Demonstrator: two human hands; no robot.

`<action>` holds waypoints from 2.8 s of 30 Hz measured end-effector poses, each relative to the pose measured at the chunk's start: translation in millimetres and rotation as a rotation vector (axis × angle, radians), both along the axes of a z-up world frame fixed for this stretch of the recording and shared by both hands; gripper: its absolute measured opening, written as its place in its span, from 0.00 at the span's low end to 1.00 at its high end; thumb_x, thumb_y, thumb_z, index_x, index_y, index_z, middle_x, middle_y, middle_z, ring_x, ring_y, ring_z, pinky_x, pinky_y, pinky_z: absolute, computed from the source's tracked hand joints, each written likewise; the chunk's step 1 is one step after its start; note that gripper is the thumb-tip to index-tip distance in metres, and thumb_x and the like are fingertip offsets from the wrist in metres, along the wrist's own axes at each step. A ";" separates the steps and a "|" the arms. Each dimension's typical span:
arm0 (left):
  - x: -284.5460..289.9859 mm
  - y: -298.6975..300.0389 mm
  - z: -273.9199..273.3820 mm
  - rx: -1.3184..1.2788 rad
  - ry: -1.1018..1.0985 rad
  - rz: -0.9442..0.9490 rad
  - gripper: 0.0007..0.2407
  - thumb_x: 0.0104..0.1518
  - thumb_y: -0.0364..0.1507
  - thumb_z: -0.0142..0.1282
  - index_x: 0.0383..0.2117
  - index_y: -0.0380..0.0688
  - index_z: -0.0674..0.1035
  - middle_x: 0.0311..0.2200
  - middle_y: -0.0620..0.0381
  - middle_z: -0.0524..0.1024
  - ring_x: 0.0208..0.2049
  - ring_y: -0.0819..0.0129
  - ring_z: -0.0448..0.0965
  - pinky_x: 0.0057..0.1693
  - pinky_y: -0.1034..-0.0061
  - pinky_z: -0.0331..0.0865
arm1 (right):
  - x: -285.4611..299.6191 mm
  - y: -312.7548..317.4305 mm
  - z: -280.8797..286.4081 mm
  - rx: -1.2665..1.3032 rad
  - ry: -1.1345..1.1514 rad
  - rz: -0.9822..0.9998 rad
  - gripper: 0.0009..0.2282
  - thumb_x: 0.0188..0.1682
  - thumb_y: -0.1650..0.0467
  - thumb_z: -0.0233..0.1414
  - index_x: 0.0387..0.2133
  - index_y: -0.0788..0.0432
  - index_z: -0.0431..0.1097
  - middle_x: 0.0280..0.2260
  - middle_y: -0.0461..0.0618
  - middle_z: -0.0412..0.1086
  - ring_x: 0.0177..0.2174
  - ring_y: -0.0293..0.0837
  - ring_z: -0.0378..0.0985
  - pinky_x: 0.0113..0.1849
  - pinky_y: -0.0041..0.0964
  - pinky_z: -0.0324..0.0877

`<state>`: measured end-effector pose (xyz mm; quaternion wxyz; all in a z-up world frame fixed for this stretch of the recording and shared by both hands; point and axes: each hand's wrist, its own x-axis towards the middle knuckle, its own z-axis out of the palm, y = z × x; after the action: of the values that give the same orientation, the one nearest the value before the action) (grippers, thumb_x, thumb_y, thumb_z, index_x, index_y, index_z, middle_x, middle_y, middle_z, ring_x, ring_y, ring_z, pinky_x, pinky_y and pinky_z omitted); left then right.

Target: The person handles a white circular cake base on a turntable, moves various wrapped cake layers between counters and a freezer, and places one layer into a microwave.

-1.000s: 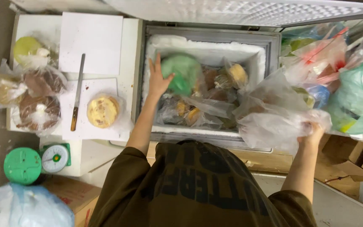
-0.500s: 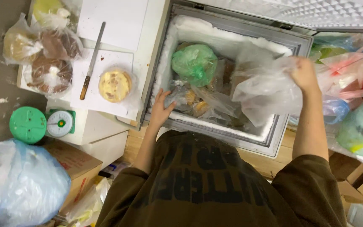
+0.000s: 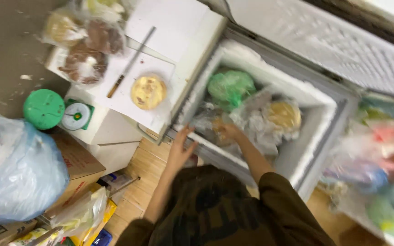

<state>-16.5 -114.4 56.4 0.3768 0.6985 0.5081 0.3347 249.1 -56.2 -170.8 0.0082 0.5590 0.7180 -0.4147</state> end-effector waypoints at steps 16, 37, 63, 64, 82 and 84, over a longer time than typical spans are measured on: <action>-31.7 2.4 17.7 -0.074 -0.103 0.150 0.15 0.57 0.23 0.58 0.51 0.42 0.78 0.59 0.51 0.75 0.60 0.56 0.75 0.62 0.70 0.66 | -23.3 7.8 -77.6 -0.198 -0.206 0.004 0.18 0.48 0.70 0.54 0.53 0.57 0.67 0.51 0.58 0.71 0.47 0.54 0.76 0.47 0.47 0.73; -26.0 1.8 18.2 -0.188 -0.109 -0.127 0.12 0.59 0.26 0.58 0.49 0.40 0.78 0.55 0.50 0.77 0.58 0.55 0.77 0.61 0.66 0.68 | 21.3 -27.5 -68.2 -0.371 -0.040 -0.159 0.24 0.46 0.69 0.55 0.57 0.58 0.61 0.51 0.57 0.69 0.46 0.52 0.77 0.43 0.45 0.76; 64.0 95.9 80.3 -0.094 -0.533 -0.287 0.43 0.44 0.29 0.74 0.69 0.39 0.58 0.65 0.47 0.64 0.68 0.55 0.60 0.70 0.61 0.54 | 49.5 -7.2 244.1 0.207 1.338 -0.600 0.38 0.44 0.67 0.64 0.68 0.63 0.53 0.61 0.57 0.62 0.58 0.50 0.68 0.58 0.45 0.65; 65.7 95.7 82.1 -0.093 -0.507 -0.255 0.41 0.44 0.29 0.75 0.66 0.39 0.61 0.62 0.48 0.66 0.66 0.55 0.63 0.69 0.60 0.57 | 49.9 -8.4 250.4 0.281 1.292 -0.516 0.39 0.44 0.66 0.65 0.69 0.63 0.53 0.62 0.57 0.62 0.59 0.50 0.66 0.60 0.45 0.63; 94.9 74.1 -32.6 -0.429 -0.622 0.295 0.22 0.58 0.32 0.62 0.56 0.39 0.68 0.53 0.53 0.71 0.54 0.67 0.72 0.58 0.75 0.66 | 230.1 -64.5 59.2 0.134 0.437 -1.300 0.27 0.46 0.67 0.58 0.60 0.63 0.62 0.53 0.65 0.69 0.50 0.57 0.74 0.49 0.48 0.73; 98.5 64.6 -44.5 -0.455 -0.568 0.250 0.20 0.55 0.33 0.62 0.49 0.32 0.72 0.44 0.49 0.76 0.43 0.66 0.76 0.49 0.73 0.71 | 241.9 -53.0 58.5 0.228 0.151 -1.284 0.27 0.50 0.63 0.58 0.60 0.63 0.62 0.53 0.67 0.68 0.51 0.60 0.73 0.51 0.48 0.69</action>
<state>82.0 -49.8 11.9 0.6042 0.4091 0.5258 0.4371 491.0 -109.1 -112.3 -0.3505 0.8432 0.2796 -0.2967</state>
